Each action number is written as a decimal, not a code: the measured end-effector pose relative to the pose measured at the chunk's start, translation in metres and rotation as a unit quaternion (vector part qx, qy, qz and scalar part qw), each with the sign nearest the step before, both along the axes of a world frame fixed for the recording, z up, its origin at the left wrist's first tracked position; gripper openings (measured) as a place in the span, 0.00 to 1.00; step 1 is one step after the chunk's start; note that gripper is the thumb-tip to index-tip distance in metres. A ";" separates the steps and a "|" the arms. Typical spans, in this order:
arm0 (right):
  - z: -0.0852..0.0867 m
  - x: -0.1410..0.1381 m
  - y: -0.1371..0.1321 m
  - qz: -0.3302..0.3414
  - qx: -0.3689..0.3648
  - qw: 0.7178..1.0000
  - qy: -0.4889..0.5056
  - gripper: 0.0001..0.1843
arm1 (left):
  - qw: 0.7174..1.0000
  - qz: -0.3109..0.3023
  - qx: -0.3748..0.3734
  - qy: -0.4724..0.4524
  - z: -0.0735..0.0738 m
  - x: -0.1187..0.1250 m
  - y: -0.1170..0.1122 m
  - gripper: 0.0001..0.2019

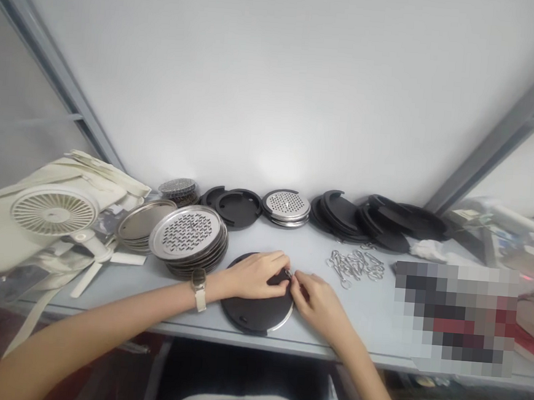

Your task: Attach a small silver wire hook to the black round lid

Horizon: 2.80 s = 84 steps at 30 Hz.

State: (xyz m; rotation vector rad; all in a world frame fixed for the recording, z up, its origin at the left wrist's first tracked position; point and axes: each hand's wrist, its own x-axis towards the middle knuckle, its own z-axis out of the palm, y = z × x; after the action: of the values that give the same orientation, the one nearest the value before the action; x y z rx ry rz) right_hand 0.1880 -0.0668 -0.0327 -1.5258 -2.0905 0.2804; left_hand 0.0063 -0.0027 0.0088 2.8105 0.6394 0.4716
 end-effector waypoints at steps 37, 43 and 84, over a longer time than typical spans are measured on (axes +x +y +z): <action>0.004 -0.003 0.003 -0.023 -0.039 0.998 0.037 0.15 | 0.990 0.121 0.028 0.064 0.003 0.012 -0.012 0.08; 0.004 -0.001 0.002 -0.017 -0.039 0.999 0.031 0.15 | 0.991 0.120 0.016 0.054 0.004 0.012 -0.014 0.08; 0.000 -0.001 0.000 -0.038 -0.034 0.998 0.040 0.14 | 0.994 0.062 0.041 0.084 0.004 0.008 -0.012 0.08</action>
State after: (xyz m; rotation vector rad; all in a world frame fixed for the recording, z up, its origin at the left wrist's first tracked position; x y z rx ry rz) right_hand 0.1873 -0.0672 -0.0324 -1.6035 -1.9734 0.3819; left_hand 0.0141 -0.0145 0.0132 2.9227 0.8505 0.2911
